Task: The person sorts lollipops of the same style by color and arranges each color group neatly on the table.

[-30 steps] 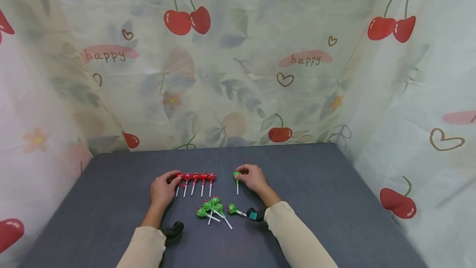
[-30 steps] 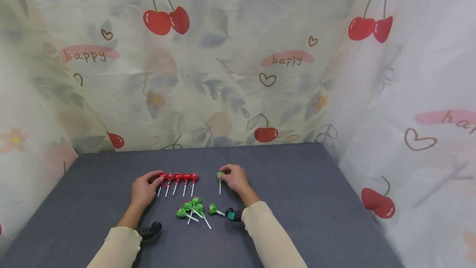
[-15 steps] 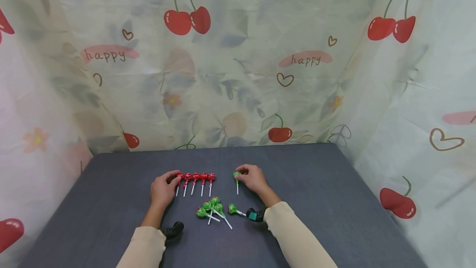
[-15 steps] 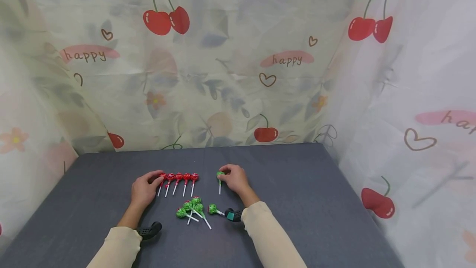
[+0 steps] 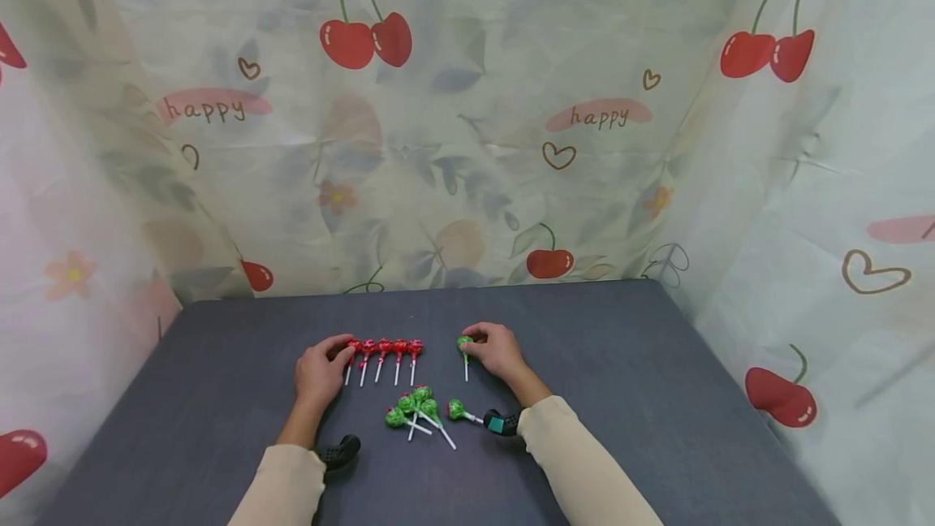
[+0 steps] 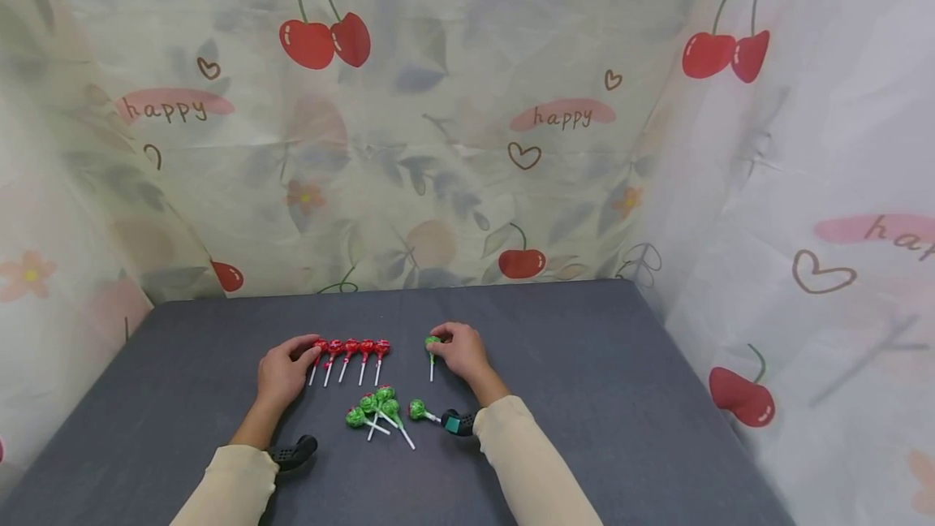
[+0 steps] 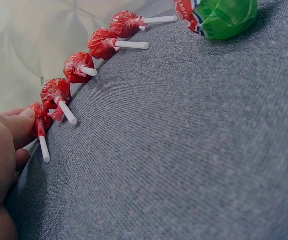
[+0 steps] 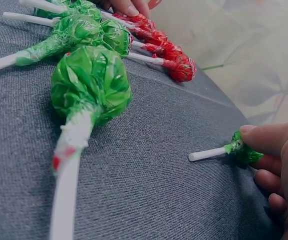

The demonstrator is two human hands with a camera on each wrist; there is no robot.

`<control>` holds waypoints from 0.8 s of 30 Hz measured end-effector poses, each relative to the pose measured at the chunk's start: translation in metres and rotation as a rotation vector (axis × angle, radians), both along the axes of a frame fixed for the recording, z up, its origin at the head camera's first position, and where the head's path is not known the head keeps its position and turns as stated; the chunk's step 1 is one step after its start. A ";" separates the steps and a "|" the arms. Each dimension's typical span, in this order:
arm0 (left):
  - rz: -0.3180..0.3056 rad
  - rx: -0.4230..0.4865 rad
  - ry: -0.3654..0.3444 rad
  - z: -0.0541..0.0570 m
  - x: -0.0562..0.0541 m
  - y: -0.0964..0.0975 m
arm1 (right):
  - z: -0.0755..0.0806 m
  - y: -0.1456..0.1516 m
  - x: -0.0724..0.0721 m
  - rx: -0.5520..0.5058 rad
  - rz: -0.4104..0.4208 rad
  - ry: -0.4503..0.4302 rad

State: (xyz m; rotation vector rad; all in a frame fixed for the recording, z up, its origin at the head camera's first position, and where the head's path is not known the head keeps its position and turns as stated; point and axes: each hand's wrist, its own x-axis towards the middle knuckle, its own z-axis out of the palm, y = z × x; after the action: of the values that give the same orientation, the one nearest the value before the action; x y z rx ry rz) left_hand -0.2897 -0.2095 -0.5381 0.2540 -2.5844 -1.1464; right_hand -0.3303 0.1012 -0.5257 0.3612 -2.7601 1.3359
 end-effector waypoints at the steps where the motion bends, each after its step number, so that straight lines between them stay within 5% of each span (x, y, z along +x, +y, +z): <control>1: -0.002 0.000 0.000 0.000 0.000 0.000 | 0.000 0.000 0.000 0.000 0.002 0.001; 24: 0.005 0.006 0.005 0.000 0.000 0.001 | -0.003 0.000 -0.002 0.020 -0.005 0.019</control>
State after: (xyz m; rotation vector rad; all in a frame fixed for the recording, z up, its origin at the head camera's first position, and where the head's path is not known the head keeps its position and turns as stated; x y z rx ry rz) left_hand -0.2898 -0.2086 -0.5383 0.2592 -2.5753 -1.1511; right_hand -0.3323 0.1009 -0.5288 0.3662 -2.7591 1.2984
